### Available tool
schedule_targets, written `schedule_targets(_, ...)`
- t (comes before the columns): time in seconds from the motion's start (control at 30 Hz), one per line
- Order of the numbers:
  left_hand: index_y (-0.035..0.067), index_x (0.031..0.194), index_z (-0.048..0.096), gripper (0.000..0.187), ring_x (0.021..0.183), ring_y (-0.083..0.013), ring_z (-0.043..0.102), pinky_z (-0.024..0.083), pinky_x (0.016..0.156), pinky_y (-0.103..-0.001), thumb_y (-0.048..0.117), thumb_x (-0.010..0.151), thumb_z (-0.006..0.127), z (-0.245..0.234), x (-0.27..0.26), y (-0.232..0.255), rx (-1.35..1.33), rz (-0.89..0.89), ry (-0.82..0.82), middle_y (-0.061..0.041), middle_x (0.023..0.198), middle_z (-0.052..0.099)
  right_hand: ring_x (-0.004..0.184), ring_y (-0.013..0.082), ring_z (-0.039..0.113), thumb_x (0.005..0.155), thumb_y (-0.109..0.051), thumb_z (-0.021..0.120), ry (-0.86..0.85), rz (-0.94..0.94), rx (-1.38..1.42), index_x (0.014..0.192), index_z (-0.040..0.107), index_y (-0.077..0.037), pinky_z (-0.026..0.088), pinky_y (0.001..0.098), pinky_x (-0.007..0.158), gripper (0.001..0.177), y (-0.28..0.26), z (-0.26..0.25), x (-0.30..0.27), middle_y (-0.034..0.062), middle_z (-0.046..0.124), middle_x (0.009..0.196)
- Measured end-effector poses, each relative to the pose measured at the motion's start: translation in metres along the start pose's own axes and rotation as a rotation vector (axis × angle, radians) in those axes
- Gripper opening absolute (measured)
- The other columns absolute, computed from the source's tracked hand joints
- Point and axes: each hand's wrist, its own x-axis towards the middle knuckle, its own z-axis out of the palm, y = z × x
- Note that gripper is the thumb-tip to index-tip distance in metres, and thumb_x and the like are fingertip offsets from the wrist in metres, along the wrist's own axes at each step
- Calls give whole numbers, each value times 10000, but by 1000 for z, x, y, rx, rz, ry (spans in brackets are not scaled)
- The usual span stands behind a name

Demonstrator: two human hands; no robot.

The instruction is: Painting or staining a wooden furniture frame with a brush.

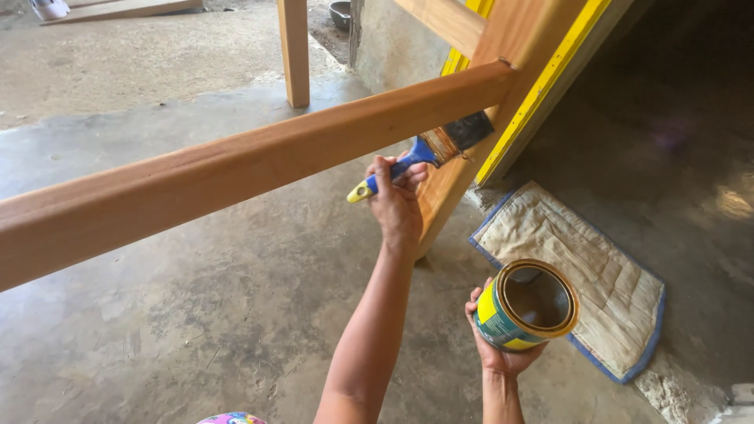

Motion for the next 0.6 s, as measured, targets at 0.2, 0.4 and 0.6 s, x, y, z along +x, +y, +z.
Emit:
schedule_targets(0.2,1,1001,574,236,608,-269,742,623,539,-345,231,1047,598,-128,-24,2,288,40,295,-231,886,722,1295,427,439,796,-653,702,74,-28,-17,1585,524,-128,408,511,1015,965,-2,-15,0,230,507,1468)
schedule_targets(0.4,-9,993,567,220,600,-253,733,639,512,-382,203,1053,579,-93,-26,18,538,235,265,-208,867,697,1315,421,431,755,-655,726,95,-30,-37,1594,531,-162,399,499,1019,993,-1,-18,0,210,514,1500)
schedule_targets(0.6,1,1039,562,249,694,-273,761,673,631,-370,249,1053,584,50,-15,12,288,260,97,-219,966,716,1282,411,439,824,-683,675,89,-14,-14,1580,536,-121,394,487,998,953,-7,-16,4,232,515,1479)
